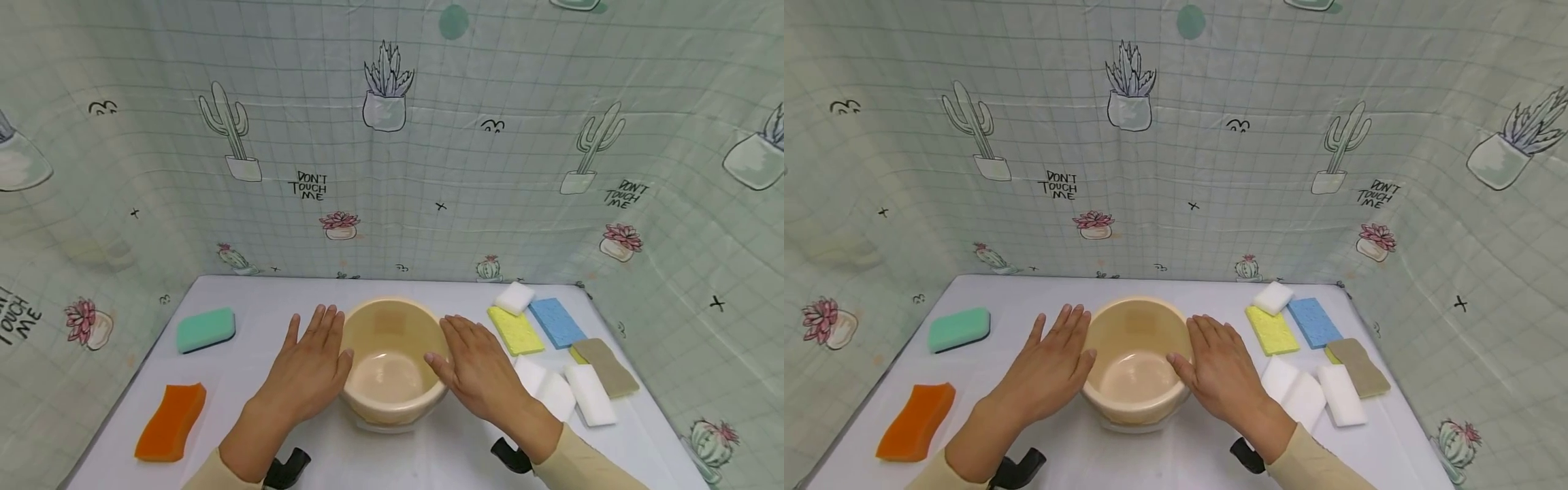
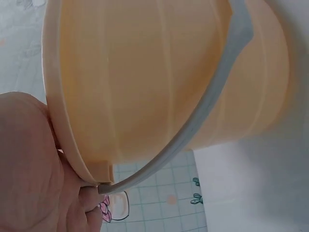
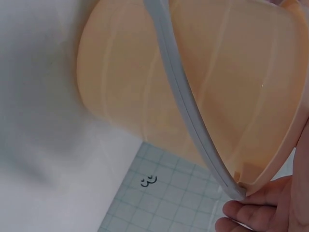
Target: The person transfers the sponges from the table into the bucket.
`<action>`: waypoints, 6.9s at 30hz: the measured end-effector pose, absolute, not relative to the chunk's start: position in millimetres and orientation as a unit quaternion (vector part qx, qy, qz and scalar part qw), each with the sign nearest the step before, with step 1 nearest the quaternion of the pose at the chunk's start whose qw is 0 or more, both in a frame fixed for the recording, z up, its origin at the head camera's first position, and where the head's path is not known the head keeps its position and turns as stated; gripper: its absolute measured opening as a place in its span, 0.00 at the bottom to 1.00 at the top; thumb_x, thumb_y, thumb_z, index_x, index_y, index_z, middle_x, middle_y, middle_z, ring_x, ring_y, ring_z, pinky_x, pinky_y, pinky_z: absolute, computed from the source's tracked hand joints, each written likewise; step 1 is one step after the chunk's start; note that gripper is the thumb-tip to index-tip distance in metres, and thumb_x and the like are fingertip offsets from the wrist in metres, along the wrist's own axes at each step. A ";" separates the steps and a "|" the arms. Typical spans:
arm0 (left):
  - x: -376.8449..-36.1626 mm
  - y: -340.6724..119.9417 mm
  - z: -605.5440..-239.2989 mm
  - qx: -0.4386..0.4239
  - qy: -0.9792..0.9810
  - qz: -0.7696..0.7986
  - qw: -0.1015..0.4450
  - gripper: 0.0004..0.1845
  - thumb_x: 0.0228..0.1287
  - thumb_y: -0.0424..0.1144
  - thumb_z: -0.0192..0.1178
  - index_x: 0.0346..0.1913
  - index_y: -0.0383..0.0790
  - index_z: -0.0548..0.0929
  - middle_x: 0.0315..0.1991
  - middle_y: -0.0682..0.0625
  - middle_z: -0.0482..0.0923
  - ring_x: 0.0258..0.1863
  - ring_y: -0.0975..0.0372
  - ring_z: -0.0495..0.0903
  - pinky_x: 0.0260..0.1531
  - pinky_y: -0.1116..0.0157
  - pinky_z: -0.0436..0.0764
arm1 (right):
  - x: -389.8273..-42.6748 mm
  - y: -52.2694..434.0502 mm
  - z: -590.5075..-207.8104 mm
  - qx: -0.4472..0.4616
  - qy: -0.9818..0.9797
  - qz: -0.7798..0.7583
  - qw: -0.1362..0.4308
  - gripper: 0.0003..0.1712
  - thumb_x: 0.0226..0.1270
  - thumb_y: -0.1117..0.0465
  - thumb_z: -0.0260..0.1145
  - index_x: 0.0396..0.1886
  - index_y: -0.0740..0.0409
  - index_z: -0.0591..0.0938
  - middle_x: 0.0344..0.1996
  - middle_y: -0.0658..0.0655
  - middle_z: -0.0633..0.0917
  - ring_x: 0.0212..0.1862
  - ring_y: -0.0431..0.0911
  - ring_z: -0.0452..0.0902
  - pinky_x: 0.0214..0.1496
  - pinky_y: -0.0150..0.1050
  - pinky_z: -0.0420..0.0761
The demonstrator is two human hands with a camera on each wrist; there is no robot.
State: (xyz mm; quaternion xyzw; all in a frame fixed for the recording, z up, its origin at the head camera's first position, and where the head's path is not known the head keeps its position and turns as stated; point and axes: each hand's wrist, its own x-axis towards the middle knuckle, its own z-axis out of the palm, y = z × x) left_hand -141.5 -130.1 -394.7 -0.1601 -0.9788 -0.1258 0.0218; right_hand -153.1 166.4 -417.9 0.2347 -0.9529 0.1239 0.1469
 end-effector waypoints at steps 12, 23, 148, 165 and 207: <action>-140.7 -128.8 -395.7 -0.148 -0.979 -0.142 0.013 0.35 0.83 0.47 0.44 0.82 0.28 0.57 0.84 0.35 0.53 0.85 0.44 0.49 0.83 0.39 0.45 | -184.4 236.2 -426.1 0.177 -0.940 0.107 0.273 0.36 0.65 0.49 0.76 0.57 0.76 0.79 0.49 0.75 0.84 0.50 0.70 0.80 0.50 0.66 0.82; -144.1 -124.5 -397.9 -0.147 -0.979 -0.141 0.019 0.35 0.82 0.46 0.44 0.82 0.28 0.57 0.83 0.34 0.54 0.85 0.44 0.49 0.83 0.39 0.47 | -220.3 326.1 -439.7 0.087 -0.968 -0.051 0.231 0.38 0.63 0.43 0.76 0.41 0.78 0.75 0.39 0.77 0.79 0.47 0.73 0.74 0.49 0.69 0.75; -149.1 -131.7 -400.5 -0.179 -0.968 -0.174 0.005 0.35 0.84 0.45 0.44 0.83 0.28 0.55 0.84 0.36 0.52 0.86 0.46 0.47 0.84 0.44 0.52 | -243.0 227.3 -394.2 0.295 -0.898 -0.034 0.324 0.25 0.67 0.46 0.69 0.47 0.65 0.82 0.43 0.63 0.86 0.47 0.61 0.80 0.46 0.57 0.77; -148.6 -132.8 -401.3 -0.178 -0.966 -0.190 0.005 0.34 0.84 0.45 0.44 0.83 0.28 0.55 0.84 0.35 0.53 0.86 0.46 0.47 0.83 0.44 0.53 | -263.6 358.2 -436.0 0.130 -0.979 -0.118 0.101 0.26 0.72 0.50 0.68 0.48 0.74 0.79 0.46 0.70 0.82 0.54 0.65 0.74 0.56 0.68 0.71; -149.5 -135.3 -408.4 -0.181 -0.964 -0.197 0.011 0.34 0.84 0.44 0.44 0.82 0.28 0.56 0.83 0.36 0.55 0.85 0.47 0.49 0.83 0.46 0.55 | -252.8 396.0 -484.2 -0.024 -0.996 -0.026 -0.079 0.47 0.72 0.32 0.59 0.49 0.80 0.82 0.46 0.80 0.80 0.53 0.74 0.70 0.54 0.80 0.64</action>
